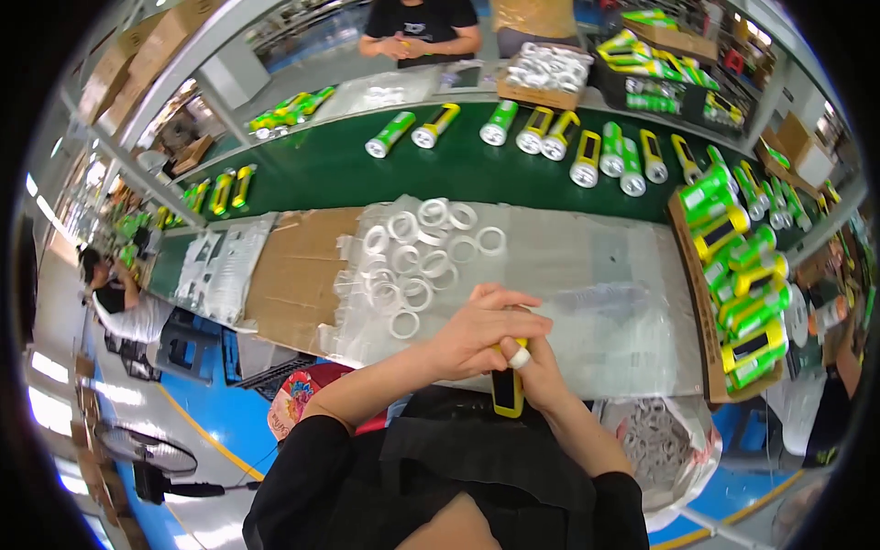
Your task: Assembling handheld flashlight components including reflectors and lens rings on a factory assembly line.
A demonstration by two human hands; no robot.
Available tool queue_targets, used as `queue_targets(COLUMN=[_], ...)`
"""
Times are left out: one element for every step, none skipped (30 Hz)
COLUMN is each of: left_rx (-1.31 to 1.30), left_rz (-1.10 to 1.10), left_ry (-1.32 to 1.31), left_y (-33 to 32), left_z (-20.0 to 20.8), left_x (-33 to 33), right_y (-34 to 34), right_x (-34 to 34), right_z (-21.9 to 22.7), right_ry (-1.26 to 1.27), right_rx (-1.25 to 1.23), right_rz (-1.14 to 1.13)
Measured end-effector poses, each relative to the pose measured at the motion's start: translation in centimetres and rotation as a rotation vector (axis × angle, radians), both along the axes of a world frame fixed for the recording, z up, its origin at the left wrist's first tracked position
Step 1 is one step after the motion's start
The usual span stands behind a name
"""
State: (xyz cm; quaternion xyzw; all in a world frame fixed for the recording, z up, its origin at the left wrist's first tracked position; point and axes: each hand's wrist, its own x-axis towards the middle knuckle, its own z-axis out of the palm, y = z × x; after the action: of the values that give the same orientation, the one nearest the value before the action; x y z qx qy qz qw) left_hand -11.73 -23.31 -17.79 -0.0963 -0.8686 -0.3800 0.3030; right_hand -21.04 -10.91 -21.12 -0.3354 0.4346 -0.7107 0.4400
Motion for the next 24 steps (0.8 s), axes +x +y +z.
queue_targets(left_rx=[-0.034,-0.069,-0.020,0.176,0.371,0.421,0.462,0.469,0.254,0.038,0.038,-0.062,-0.165,-0.166,-0.187,-0.209,-0.210,-0.176,-0.143,-0.142,-0.077,-0.012,-0.011,0.134], left_rz=[0.034,0.062,0.111,0.131,0.140,0.221,0.307,0.272,0.309,0.348,0.338,0.355,0.375,0.372,0.362,0.354,0.355,0.337,0.319,0.323,0.322,0.321,0.327,0.320], left_ry=[-0.039,-0.077,-0.097,-0.077,-0.063,-0.156,-0.247,-0.257,-0.215,-0.168,-0.170,-0.211,-0.249,-0.250,-0.264,-0.278,-0.281,-0.255,-0.229,-0.232,-0.226,-0.219,-0.222,-0.243], left_y=[0.3,0.3,0.8,0.5,0.2,-0.3,-0.8,-1.1,-1.5,-1.6,-1.7,-1.5,-1.2,-1.1,-0.9,-0.9,-0.9,-0.9,-1.0,-1.0,-1.0,-1.0,-0.9,-0.4], left_z=[0.0,0.0,-0.1,-1.2,-2.2,-2.2,-2.1,-3.2,-4.9,-5.8,-6.6,-6.8,-7.0,-7.1,-7.2,-7.2,-7.5,-7.7,-7.9,-8.0,-7.8,-7.6,-7.4,-5.7], left_x=[-0.3,-0.4,-0.8,-0.9,-1.6,-2.3,-3.5,-5.2,-6.7,-7.8,-8.6,-9.3,-9.8,-9.8,-9.7,-9.5,-9.5,-9.5,-9.3,-9.0,-8.8,-8.5,-7.9,-7.0], right_y=[0.8,0.8,1.0,1.1,1.4,1.9,2.5,3.4,4.0,4.6,5.1,5.6,6.1,6.6,7.0,7.3,7.5,7.6,7.6,7.5,7.4,7.2,7.1,6.9], right_x=[-0.5,-1.1,-1.7,-1.4,-1.9,-2.4,-2.8,-3.1,-3.3,-3.4,-3.5,-3.7,-3.8,-3.9,-4.1,-4.2,-4.3,-4.3,-4.4,-4.5,-4.6,-4.7,-4.8,-4.9], right_z=[0.4,-0.8,-2.1,-0.1,-0.2,-0.6,-0.6,-0.8,-0.9,-1.1,-1.2,-1.3,-1.3,-1.2,-1.2,-1.2,-1.2,-1.3,-1.2,-1.2,-1.1,-0.9,-0.8,-0.6], right_ry=[-0.082,-0.049,-0.020,-0.192,-0.210,-0.229,-0.242,-0.244,-0.214,-0.186,-0.188,-0.202,-0.215,-0.222,-0.224,-0.241,-0.257,-0.260,-0.240,-0.220,-0.223,-0.191,-0.160,-0.163], right_rx=[0.077,0.069,0.067,0.029,0.024,0.015,0.043,0.050,0.074,0.099,0.099,0.096,0.091,0.115,0.116,0.116,0.115,0.116,0.108,0.099,0.100,0.098,0.095,0.096], right_rz=[0.084,0.077,0.061,0.154,0.136,0.130,0.094,0.059,0.019,-0.015,-0.024,-0.042,-0.056,-0.073,-0.075,-0.083,-0.089,-0.086,-0.091,-0.096,-0.090,-0.098,-0.106,-0.099])
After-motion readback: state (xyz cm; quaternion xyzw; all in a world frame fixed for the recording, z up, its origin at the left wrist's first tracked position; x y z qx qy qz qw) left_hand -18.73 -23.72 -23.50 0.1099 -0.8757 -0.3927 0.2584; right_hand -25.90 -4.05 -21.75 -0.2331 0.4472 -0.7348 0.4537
